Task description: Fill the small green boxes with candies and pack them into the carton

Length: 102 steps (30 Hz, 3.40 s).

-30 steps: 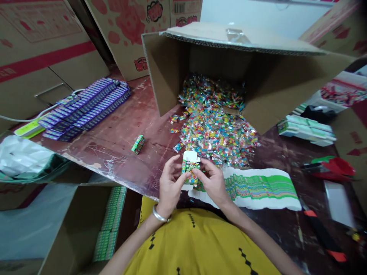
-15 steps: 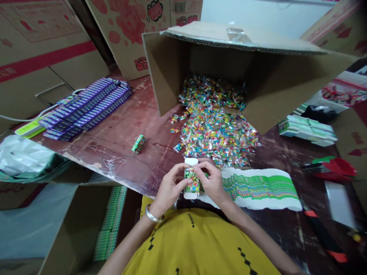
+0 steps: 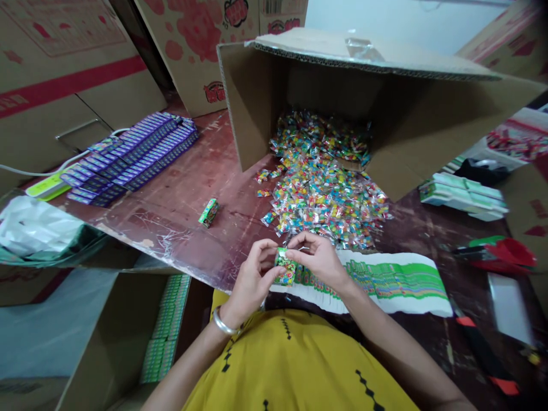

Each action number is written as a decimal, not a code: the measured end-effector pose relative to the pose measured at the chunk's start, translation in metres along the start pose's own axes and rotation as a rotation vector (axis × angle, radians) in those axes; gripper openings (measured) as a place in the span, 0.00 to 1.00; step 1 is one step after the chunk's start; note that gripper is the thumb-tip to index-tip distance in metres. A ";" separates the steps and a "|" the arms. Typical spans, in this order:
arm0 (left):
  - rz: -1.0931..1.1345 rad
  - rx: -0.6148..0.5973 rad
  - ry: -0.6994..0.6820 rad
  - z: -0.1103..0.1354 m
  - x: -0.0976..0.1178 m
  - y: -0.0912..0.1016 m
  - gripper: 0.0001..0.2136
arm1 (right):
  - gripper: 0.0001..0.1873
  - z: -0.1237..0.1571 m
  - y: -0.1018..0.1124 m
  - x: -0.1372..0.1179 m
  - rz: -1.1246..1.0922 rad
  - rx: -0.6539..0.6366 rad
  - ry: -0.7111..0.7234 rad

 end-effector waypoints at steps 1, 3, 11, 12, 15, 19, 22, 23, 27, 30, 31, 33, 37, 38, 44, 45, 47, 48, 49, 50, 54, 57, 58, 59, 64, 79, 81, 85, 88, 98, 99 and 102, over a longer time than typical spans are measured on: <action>-0.015 -0.017 -0.001 0.000 0.001 0.000 0.19 | 0.11 -0.002 0.002 0.001 0.016 -0.011 -0.023; -0.029 -0.047 -0.012 0.001 0.004 -0.002 0.20 | 0.11 -0.005 0.005 0.003 0.030 -0.032 -0.043; -0.036 -0.046 0.003 0.001 0.005 -0.003 0.20 | 0.11 0.002 0.003 -0.014 0.150 -0.030 0.140; -0.020 -0.039 0.000 0.000 0.003 -0.002 0.18 | 0.10 0.006 0.001 -0.017 0.178 -0.025 0.176; 0.022 -0.021 -0.012 -0.001 0.000 -0.002 0.14 | 0.06 0.014 -0.003 -0.020 0.240 -0.048 0.233; 0.013 0.041 0.010 -0.006 -0.007 0.008 0.12 | 0.08 0.003 0.019 -0.010 0.378 -0.058 0.201; -0.037 0.165 0.016 -0.010 -0.013 0.026 0.12 | 0.07 -0.014 0.065 -0.009 0.699 0.224 0.215; -0.042 0.202 0.018 -0.011 -0.016 0.032 0.13 | 0.06 -0.021 0.073 -0.008 0.846 0.254 0.211; 0.045 0.220 0.084 -0.010 -0.026 0.039 0.20 | 0.12 -0.043 0.073 0.003 1.196 0.184 0.262; 0.071 0.149 0.135 -0.010 -0.029 0.035 0.25 | 0.18 -0.054 0.063 0.012 1.285 0.133 0.269; 0.053 0.122 0.141 -0.009 -0.028 0.033 0.25 | 0.18 -0.057 0.060 0.015 1.302 0.117 0.269; 0.000 0.055 0.155 -0.009 -0.028 0.030 0.21 | 0.16 -0.062 0.056 0.017 1.315 0.099 0.281; -0.059 0.016 0.167 -0.009 -0.031 0.029 0.12 | 0.12 -0.067 0.066 0.013 1.285 0.152 0.291; -0.071 0.029 0.161 -0.009 -0.033 0.030 0.10 | 0.12 -0.067 0.070 0.009 1.279 0.168 0.291; -0.106 0.019 0.083 -0.013 -0.036 0.022 0.14 | 0.11 -0.052 0.078 -0.035 0.871 0.226 0.325; -0.093 0.004 0.074 -0.014 -0.035 0.019 0.16 | 0.11 -0.049 0.068 -0.039 0.795 0.141 0.296; -0.081 -0.022 0.049 -0.015 -0.033 0.012 0.16 | 0.13 -0.042 0.043 -0.044 0.758 -0.050 0.235; -0.082 -0.034 0.032 -0.015 -0.031 0.009 0.16 | 0.14 -0.038 0.033 -0.048 0.800 -0.105 0.227; -0.089 -0.041 0.015 -0.015 -0.029 0.006 0.15 | 0.15 -0.036 0.026 -0.051 0.864 -0.126 0.224; -0.103 -0.042 0.001 -0.015 -0.028 0.004 0.15 | 0.15 -0.034 0.021 -0.055 0.925 -0.134 0.223; -0.209 0.056 -0.024 -0.012 -0.027 0.010 0.14 | 0.12 -0.034 0.016 -0.064 0.984 -0.147 0.214; -0.223 0.071 -0.038 -0.010 -0.025 0.012 0.14 | 0.11 -0.036 0.015 -0.065 0.954 -0.180 0.208; -0.217 0.053 -0.045 -0.009 -0.024 0.010 0.14 | 0.11 -0.037 0.013 -0.064 0.957 -0.191 0.208; -0.208 0.035 -0.050 -0.009 -0.023 0.008 0.15 | 0.11 -0.038 0.010 -0.063 0.962 -0.195 0.211; -0.075 -0.030 -0.015 -0.008 -0.022 -0.008 0.15 | 0.06 -0.042 -0.002 -0.063 0.920 -0.113 0.263; 0.194 0.080 -0.024 -0.013 -0.013 -0.006 0.25 | 0.07 -0.018 0.005 -0.044 0.456 -0.101 0.286; 0.202 0.101 -0.056 -0.014 -0.004 -0.002 0.31 | 0.12 -0.018 0.012 -0.030 0.273 -0.036 0.198; 0.170 0.107 -0.090 -0.018 0.010 0.002 0.34 | 0.18 -0.016 0.010 -0.016 0.134 -0.012 0.137; 0.132 0.097 -0.111 -0.021 0.016 0.003 0.34 | 0.22 -0.014 0.009 -0.023 0.151 0.046 0.201; 0.047 0.030 -0.053 -0.027 0.005 0.004 0.18 | 0.07 -0.019 -0.001 -0.027 0.285 0.048 0.281; 0.049 0.048 -0.067 -0.028 0.006 0.005 0.17 | 0.06 -0.019 -0.002 -0.029 0.261 0.056 0.296; 0.119 0.110 -0.143 -0.028 0.013 0.009 0.17 | 0.09 -0.022 -0.003 -0.027 0.133 0.068 0.270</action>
Point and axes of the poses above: each hand's wrist, its own z-axis away from the middle knuckle, its own y-axis out of the back of the hand, x = y × z, the point moved 8 cm from there along -z, towards the middle knuckle, and after that the axes turned 1 degree about -z, right-handed, at the moved point
